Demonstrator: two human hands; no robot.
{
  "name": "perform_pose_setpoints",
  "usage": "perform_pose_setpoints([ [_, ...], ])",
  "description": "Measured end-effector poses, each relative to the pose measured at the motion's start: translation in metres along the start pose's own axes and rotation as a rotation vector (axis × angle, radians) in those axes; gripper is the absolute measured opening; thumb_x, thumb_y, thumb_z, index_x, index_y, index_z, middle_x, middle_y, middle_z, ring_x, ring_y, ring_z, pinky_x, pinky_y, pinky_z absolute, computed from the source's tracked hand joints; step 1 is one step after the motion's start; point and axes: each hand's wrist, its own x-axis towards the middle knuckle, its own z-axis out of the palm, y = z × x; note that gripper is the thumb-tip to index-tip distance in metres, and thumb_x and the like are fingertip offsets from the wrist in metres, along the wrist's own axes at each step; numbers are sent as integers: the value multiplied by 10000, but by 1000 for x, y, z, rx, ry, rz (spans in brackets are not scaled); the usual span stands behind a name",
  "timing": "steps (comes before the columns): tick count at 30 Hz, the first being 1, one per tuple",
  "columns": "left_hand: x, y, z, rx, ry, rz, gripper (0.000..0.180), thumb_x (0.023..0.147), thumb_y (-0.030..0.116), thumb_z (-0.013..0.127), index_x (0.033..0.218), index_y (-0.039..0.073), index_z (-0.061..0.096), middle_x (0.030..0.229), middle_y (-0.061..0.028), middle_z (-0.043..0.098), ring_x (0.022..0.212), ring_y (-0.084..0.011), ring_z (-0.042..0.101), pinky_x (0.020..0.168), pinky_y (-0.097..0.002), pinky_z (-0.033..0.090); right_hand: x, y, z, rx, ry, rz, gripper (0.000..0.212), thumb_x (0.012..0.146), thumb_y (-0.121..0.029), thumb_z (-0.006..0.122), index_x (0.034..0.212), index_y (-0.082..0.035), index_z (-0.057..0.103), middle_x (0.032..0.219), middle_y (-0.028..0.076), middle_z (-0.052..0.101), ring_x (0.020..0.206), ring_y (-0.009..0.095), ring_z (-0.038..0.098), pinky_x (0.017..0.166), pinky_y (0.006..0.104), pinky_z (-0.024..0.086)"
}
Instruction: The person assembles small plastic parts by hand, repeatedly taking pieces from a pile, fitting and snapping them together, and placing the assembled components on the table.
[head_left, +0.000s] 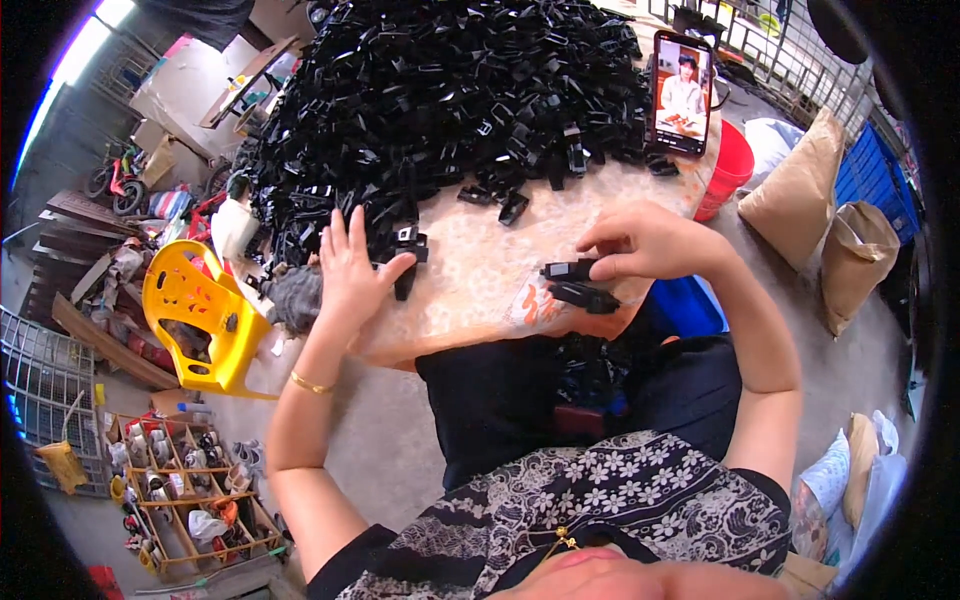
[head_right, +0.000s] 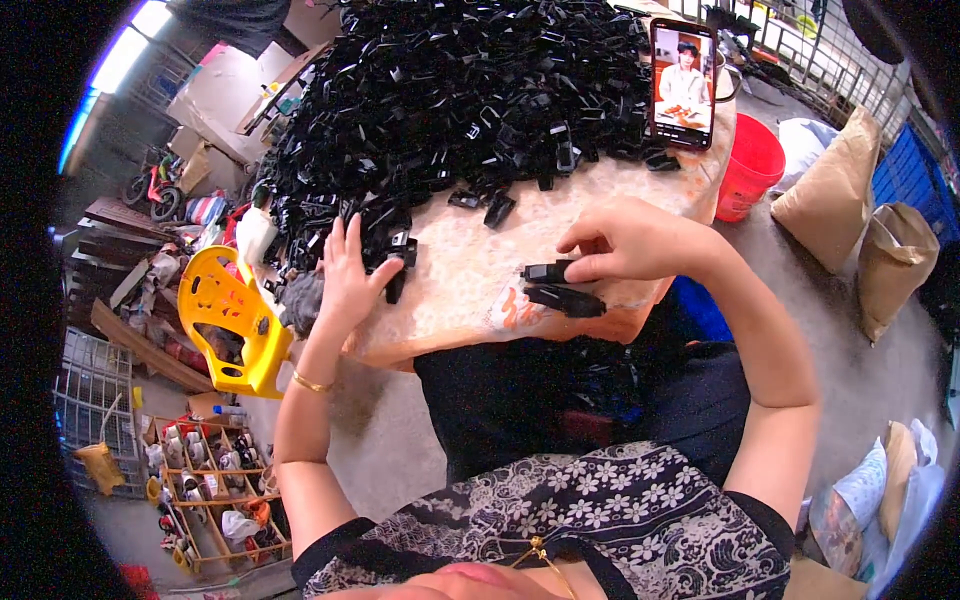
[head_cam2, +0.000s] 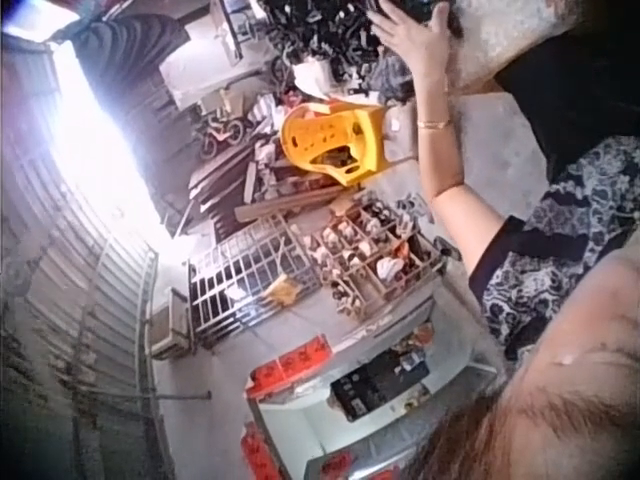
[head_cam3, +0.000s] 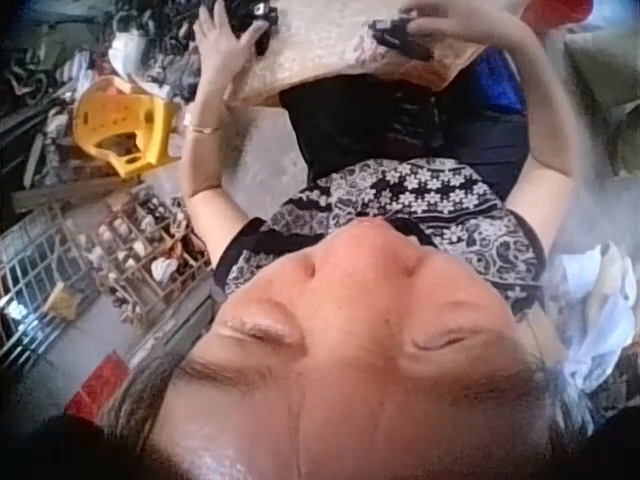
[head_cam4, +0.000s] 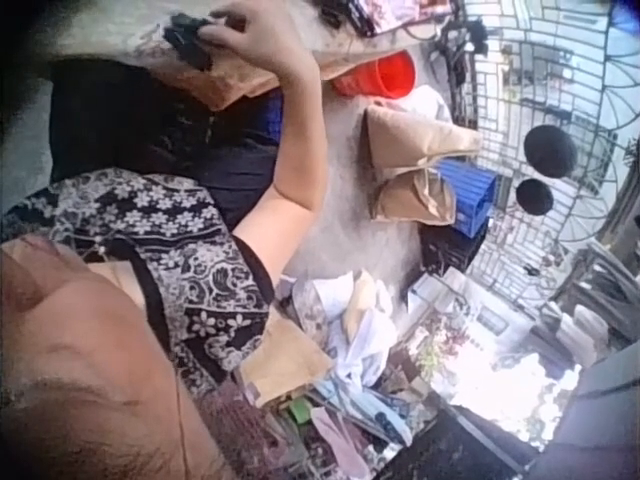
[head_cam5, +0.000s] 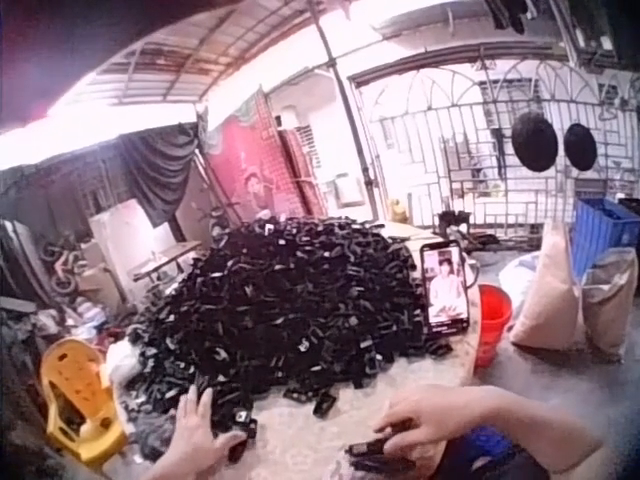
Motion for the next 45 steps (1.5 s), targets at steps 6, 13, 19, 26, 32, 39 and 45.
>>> perform_pose_setpoints([
  [6,28,57,15,-58,69,73,785,850,543,552,1387,19,320,1419,-317,261,1282,-465,290,1064,-486,270,16,17,16,-322,377,-147,319,823,-281,665,1025,-36,647,943,138,607,849,308,605,725,379,495],
  [13,60,125,47,-245,275,241,669,849,452,581,1315,5,407,1363,-248,366,1252,-429,328,1046,-527,284,35,14,25,-484,629,-123,340,793,-226,671,1089,-70,613,1023,115,547,867,292,599,721,380,503],
  [19,70,136,49,-249,237,203,527,837,331,610,1247,25,485,1330,-216,408,1246,-382,365,1012,-579,291,25,17,24,-500,518,-289,313,745,-66,628,1057,-51,620,1013,119,562,902,296,582,767,380,492],
  [26,81,127,35,-446,328,262,412,686,170,753,1053,60,601,1153,-140,539,1090,-320,497,942,-440,378,26,25,23,-451,385,-274,301,726,-108,680,1009,-31,616,943,123,569,867,316,575,761,389,479],
  [32,83,121,22,-289,338,256,414,595,189,823,914,60,593,935,-101,594,912,-295,533,800,-383,444,23,15,21,-402,511,-167,315,726,-89,702,1021,-28,609,891,131,569,812,301,593,676,357,494],
  [39,85,106,7,-426,150,230,290,662,164,785,858,31,617,871,-101,603,798,-290,556,749,-376,466,16,-7,33,-7,371,-159,258,724,-3,676,978,-19,638,901,90,591,746,197,616,633,277,516],
  [45,78,98,-1,-359,146,198,252,713,117,742,884,1,597,821,-154,626,781,-299,588,718,-379,476,4,-5,20,-119,298,-74,212,720,-123,668,920,-53,654,872,129,612,804,298,618,706,372,505],
])
